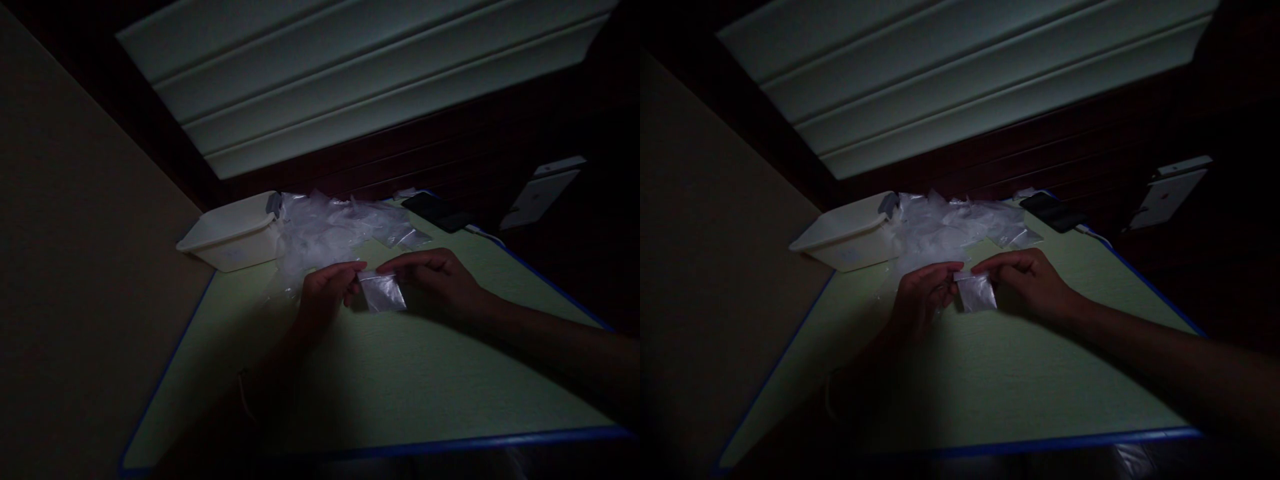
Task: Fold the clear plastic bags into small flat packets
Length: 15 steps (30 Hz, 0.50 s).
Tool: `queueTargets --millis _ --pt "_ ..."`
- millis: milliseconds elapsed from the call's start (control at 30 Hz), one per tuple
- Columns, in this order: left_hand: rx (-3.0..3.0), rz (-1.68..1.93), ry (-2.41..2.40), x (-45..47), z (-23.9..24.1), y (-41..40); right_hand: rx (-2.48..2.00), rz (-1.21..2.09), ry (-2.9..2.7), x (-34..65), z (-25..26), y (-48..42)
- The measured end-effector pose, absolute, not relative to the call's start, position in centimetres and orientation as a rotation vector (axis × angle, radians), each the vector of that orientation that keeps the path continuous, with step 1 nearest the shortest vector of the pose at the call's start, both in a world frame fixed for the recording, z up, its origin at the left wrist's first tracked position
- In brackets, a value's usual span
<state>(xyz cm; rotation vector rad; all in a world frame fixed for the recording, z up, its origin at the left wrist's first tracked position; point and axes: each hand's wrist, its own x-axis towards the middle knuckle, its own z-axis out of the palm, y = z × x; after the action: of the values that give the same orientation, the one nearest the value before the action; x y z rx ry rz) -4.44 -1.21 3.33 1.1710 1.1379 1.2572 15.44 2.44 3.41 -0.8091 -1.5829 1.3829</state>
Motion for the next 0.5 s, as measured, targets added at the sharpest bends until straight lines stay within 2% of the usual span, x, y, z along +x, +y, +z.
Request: queueTargets --millis 233,500 --pt "1.249 1.128 1.272 -4.0 3.5 -1.4 -0.883 1.042 -1.839 15.7 4.5 1.9" --pt "1.218 1.219 1.342 -3.9 3.2 -1.3 -1.001 1.317 -1.647 15.0 4.5 2.3"
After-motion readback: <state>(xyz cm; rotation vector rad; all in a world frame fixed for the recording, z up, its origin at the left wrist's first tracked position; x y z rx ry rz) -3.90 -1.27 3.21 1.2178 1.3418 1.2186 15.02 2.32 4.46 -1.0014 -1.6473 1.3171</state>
